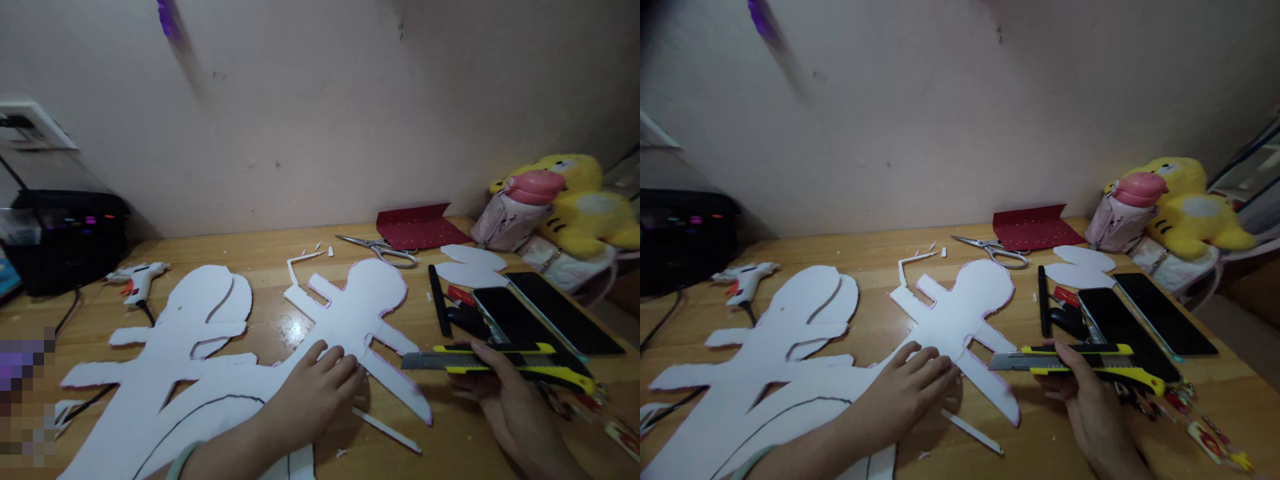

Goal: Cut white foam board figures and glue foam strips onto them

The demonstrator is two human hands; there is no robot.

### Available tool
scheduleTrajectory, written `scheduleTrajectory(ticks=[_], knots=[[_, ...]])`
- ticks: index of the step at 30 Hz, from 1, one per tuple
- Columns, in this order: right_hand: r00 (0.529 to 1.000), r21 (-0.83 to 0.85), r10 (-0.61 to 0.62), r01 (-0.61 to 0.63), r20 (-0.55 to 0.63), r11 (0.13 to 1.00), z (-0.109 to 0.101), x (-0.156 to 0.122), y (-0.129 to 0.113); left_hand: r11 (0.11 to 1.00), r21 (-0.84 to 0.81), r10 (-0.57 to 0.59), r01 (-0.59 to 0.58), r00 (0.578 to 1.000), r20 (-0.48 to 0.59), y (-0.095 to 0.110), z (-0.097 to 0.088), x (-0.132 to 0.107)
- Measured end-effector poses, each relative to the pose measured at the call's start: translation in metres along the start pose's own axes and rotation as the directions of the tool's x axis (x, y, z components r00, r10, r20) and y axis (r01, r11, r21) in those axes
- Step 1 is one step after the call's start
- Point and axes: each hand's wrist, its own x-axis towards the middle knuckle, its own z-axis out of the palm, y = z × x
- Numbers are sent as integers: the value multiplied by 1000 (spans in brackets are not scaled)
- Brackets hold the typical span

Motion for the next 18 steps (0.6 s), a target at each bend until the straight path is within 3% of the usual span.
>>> scheduleTrajectory(ticks=[7,18], knots=[[1000,12,-20,20,10,1000,-2,4,4,996,84,-7,0,997,83,6,4,5],[999,-17,10,-10,30,1000,-9,7,7,992,111,-67,63,997,33,8,5,5]])
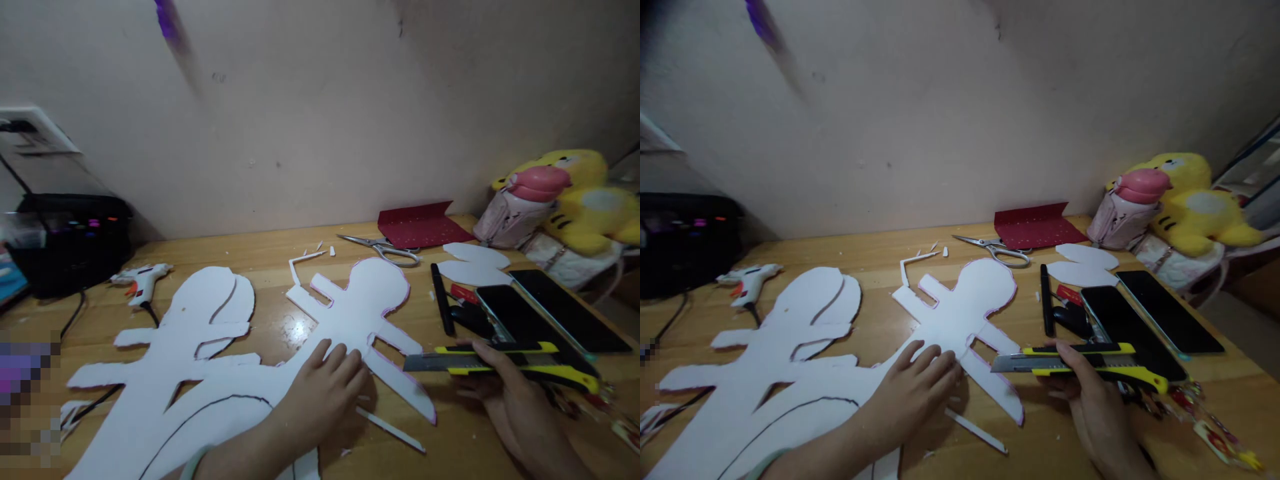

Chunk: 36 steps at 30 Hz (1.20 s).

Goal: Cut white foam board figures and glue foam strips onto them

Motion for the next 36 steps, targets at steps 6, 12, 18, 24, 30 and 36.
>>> scheduleTrajectory(ticks=[6,12,18,24,30,36], knots=[[1000,1,-24,24,5,1000,0,1,1,999,14,-48,47,998,33,3,5,5],[999,-14,-26,25,-20,1000,7,-5,-4,993,-63,-103,101,994,-25,0,4,-1],[999,-10,-34,34,-25,999,7,-5,-4,937,-246,-284,246,950,-133,-3,8,-3],[998,19,-56,57,-26,998,8,-5,-3,994,-49,-106,99,981,-161,-5,4,-1],[1000,-18,-19,19,-16,1000,3,-3,-1,997,65,-29,43,979,-203,1,-2,0],[998,4,-49,49,-28,999,4,-3,-1,995,9,-99,102,980,-172,4,5,4]])
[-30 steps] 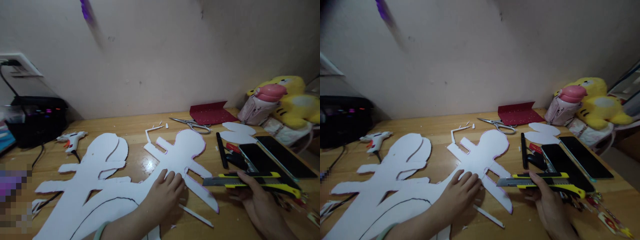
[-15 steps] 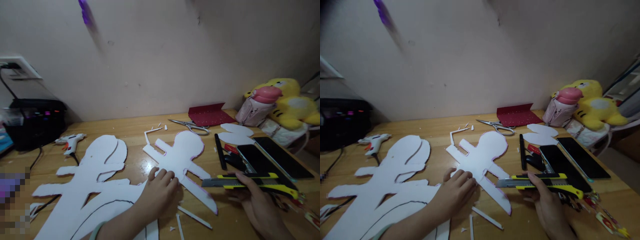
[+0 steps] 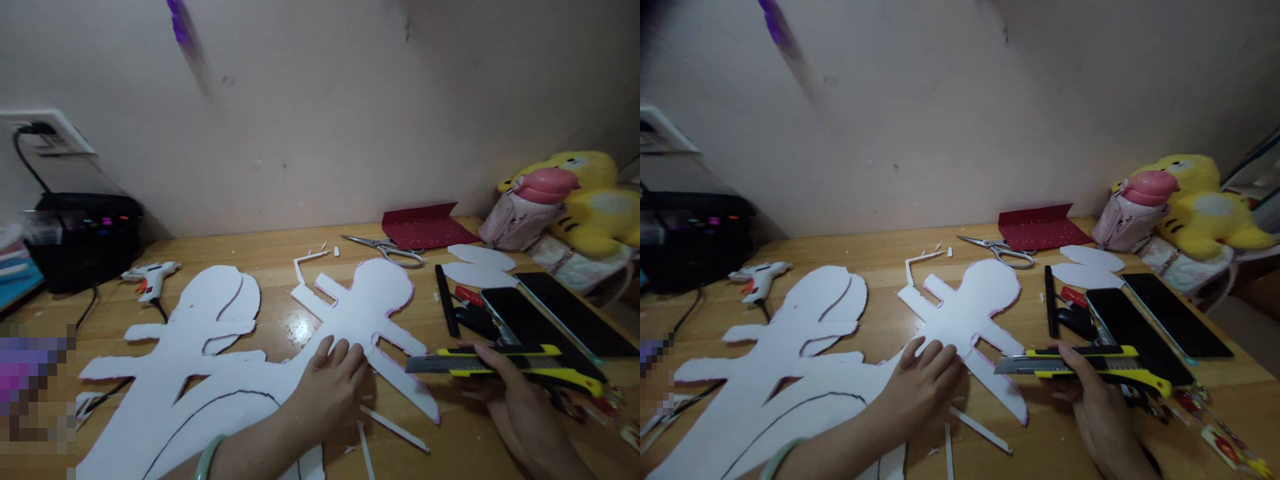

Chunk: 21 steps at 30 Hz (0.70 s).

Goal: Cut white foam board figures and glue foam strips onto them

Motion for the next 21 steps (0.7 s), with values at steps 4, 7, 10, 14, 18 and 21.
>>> scheduleTrajectory(ticks=[4,7,10,14,18,21], knots=[[1000,-26,-1,1,-12,1000,4,-2,1,991,-88,-100,103,994,39,-1,11,2],[1000,-57,-7,6,-6,998,5,-3,0,985,-129,-113,117,993,31,-2,14,4],[1000,-44,-10,9,-24,999,7,-5,-2,975,-191,-110,112,994,23,-4,10,4],[1000,-32,-10,9,-23,999,9,-7,-5,946,-292,-142,143,990,24,-7,0,2],[1000,-36,-6,6,-6,999,5,-4,-3,894,-377,-253,241,967,19,-9,0,-2],[1000,-26,-11,11,-16,1000,3,-1,-1,941,-270,-220,202,975,-37,-7,6,-4]])
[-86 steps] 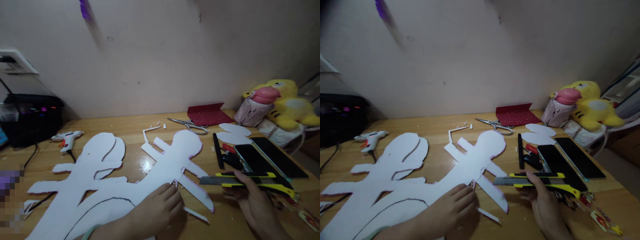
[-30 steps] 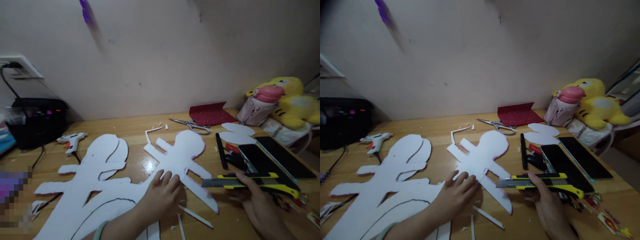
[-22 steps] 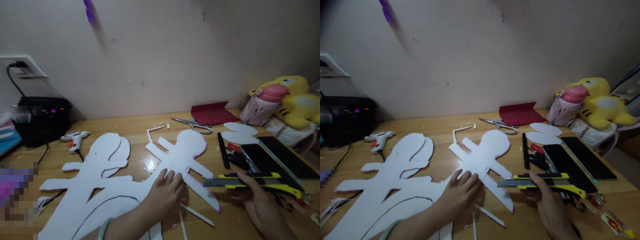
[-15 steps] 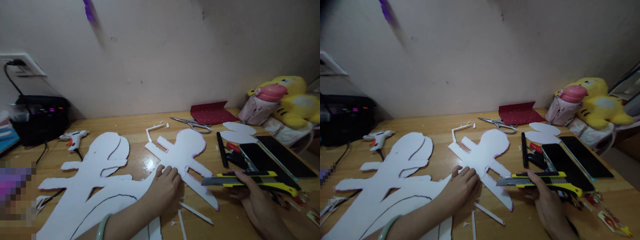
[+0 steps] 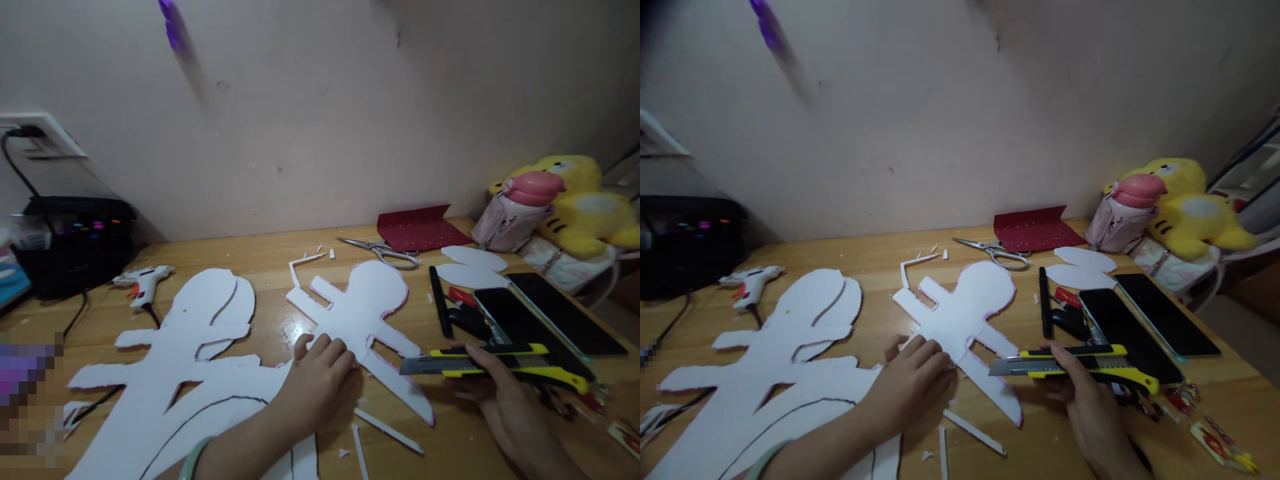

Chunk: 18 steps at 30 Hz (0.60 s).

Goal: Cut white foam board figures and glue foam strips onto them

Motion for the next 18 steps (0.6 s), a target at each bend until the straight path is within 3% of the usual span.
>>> scheduleTrajectory(ticks=[5,8,18], knots=[[1000,-27,19,-19,-3,999,-1,1,1,960,210,186,-186,982,22,4,-1,-4],[1000,-16,10,-10,13,1000,-1,0,1,943,259,214,-207,977,3,8,-5,-5],[1000,-29,25,-25,11,999,-4,2,4,986,163,6,-23,995,102,11,10,-3]])
